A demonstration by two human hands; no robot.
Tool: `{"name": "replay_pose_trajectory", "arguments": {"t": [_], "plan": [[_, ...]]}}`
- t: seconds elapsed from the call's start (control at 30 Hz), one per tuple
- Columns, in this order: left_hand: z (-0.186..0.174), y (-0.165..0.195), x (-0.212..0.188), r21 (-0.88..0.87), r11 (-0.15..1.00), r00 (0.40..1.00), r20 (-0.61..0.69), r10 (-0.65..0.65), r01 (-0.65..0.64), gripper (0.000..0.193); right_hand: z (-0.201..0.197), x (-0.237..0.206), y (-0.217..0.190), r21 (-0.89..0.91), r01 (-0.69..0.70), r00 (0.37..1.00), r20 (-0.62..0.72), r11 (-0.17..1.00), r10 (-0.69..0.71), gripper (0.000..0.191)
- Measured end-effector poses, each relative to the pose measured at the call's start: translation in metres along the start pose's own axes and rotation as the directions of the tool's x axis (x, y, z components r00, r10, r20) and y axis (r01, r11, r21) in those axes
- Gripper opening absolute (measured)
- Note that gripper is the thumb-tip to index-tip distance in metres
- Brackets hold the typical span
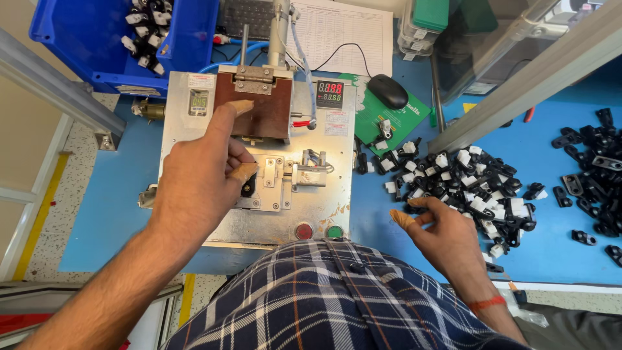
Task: The person picks small black and white plastic switch components from a pile on the workbench, seats one into the fixture of a bench-top pneumatic press machine, and presses the green button to cycle the press, repeating the cycle and setting finished parts aside.
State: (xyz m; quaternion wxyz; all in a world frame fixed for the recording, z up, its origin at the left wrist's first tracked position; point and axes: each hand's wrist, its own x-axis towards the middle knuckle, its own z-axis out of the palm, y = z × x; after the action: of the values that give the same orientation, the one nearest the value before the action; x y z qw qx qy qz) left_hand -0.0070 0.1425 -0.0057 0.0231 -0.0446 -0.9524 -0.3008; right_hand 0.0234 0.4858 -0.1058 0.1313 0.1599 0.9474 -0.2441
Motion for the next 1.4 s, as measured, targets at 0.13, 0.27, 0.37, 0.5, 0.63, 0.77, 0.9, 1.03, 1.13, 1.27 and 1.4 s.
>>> {"name": "replay_pose_trajectory", "arguments": {"t": [0.13,0.27,0.37,0.5,0.63,0.77,0.9,1.03,1.13,1.27,1.4], "plan": [[-0.001,0.005,0.002,0.043,0.999,0.999,0.039,-0.019,0.017,0.070,0.016,0.031,0.001,-0.004,0.040,0.998,-0.054,0.999,-0.040,0.063],[0.000,0.008,0.006,0.038,0.997,0.997,0.044,-0.071,0.069,0.070,0.035,0.057,-0.004,-0.119,0.157,0.976,-0.133,0.980,-0.172,0.067],[-0.001,0.010,0.007,-0.023,0.999,0.998,0.046,-0.042,0.043,0.073,0.049,0.070,-0.009,-0.279,0.164,0.964,-0.157,0.946,-0.213,0.060],[0.000,0.008,0.006,0.038,0.998,0.997,0.050,-0.056,0.054,0.070,0.061,0.073,-0.002,-0.257,0.180,0.943,-0.231,0.950,-0.241,0.041],[0.004,0.005,0.003,-0.028,0.998,0.998,0.005,-0.061,0.061,0.066,0.070,0.073,0.008,-0.161,0.309,0.898,-0.276,0.937,-0.344,0.029],[0.007,0.001,-0.004,-0.061,0.998,0.998,-0.054,-0.035,0.032,0.064,0.077,0.068,0.003,-0.293,0.286,0.900,-0.244,0.912,-0.361,0.026],[0.008,-0.003,-0.015,0.005,1.000,0.996,-0.092,0.005,-0.004,0.063,0.075,0.047,-0.015,-0.090,0.353,0.854,-0.376,0.931,-0.360,0.033],[0.010,-0.007,-0.026,0.031,0.997,0.993,-0.096,0.075,-0.072,0.061,0.051,0.008,-0.030,0.246,0.241,0.954,-0.239,0.939,-0.182,0.055],[0.006,-0.012,-0.029,0.022,0.994,0.991,-0.078,0.113,-0.111,0.059,0.034,-0.034,-0.037,0.199,0.268,0.962,-0.109,0.943,-0.250,0.065],[-0.003,-0.023,-0.034,-0.029,0.981,0.980,-0.056,0.190,-0.192,0.061,0.034,-0.077,-0.052,0.176,0.173,0.973,0.121,0.969,-0.196,0.075],[-0.006,-0.034,-0.038,-0.060,0.967,0.966,-0.087,0.242,-0.248,0.061,0.049,-0.104,-0.071,-0.079,0.106,0.932,0.354,0.991,-0.072,0.080]]}}
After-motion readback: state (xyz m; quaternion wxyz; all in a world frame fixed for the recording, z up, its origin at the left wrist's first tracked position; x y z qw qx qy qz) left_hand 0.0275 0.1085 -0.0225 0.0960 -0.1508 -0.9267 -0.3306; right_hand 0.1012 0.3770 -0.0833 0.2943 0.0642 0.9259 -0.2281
